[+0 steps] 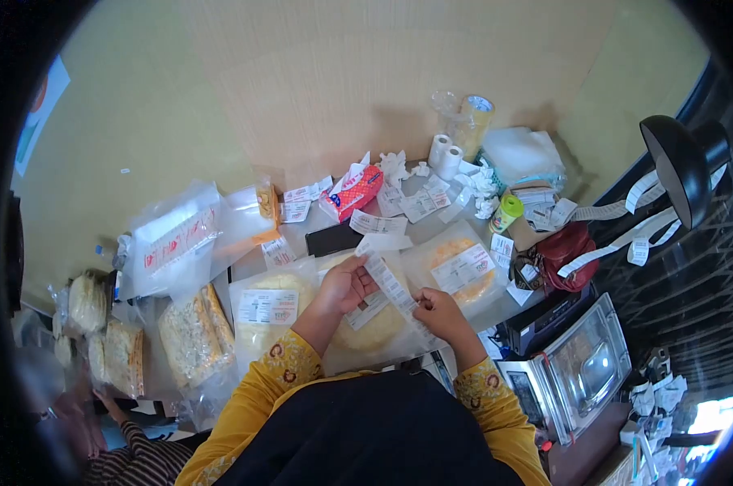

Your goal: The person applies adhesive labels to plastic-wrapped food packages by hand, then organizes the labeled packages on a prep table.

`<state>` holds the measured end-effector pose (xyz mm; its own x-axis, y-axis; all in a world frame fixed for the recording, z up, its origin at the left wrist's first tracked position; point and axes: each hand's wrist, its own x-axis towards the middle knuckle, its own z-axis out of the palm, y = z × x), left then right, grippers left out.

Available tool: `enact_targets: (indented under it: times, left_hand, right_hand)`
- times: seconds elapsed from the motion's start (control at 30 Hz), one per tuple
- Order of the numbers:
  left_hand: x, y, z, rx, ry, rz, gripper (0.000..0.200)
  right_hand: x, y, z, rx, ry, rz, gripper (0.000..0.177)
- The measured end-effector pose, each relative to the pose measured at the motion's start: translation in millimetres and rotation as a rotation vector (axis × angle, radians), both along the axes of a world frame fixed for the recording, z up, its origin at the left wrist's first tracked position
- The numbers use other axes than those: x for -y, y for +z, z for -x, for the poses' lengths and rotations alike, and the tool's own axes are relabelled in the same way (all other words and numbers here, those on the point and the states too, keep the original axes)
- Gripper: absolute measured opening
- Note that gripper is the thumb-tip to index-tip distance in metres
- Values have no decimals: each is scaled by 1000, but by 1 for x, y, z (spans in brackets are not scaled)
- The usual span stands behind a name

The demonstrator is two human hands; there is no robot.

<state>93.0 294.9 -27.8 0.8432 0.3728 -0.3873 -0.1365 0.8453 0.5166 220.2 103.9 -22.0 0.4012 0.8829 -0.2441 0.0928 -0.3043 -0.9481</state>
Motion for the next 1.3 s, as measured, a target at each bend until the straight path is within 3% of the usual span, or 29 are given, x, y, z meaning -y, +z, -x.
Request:
enact_targets:
  times: [0.2, 0.3, 0.4, 0.5, 0.7, 1.0, 1.3]
  left_hand:
    - [-7, -8, 3, -59, 33, -60, 23]
    - [-3, -8, 4, -40, -5, 33, 22]
    - [1, -4, 5, -89, 11, 11, 22]
    - [3, -9, 4, -59, 2, -37, 23]
    - [0, -19, 4, -59, -39, -60, 23]
    - [-4, -13, 4, -133, -95, 65, 20]
    - [-6, -6, 1, -173, -52, 68, 19]
  right_hand:
    - [22, 11, -1, 35, -38, 171, 21]
    - [23, 26, 2, 329, -33, 362, 21]
    - [13, 33, 13, 814, -107, 115, 20]
    - [-26, 50, 23, 798, -105, -280, 18]
    - [-80, 30, 17, 1023, 99, -384, 16]
    - [-93, 48, -2, 1252, 441, -458, 9]
    - [-94, 50, -9, 1253, 468, -462, 10]
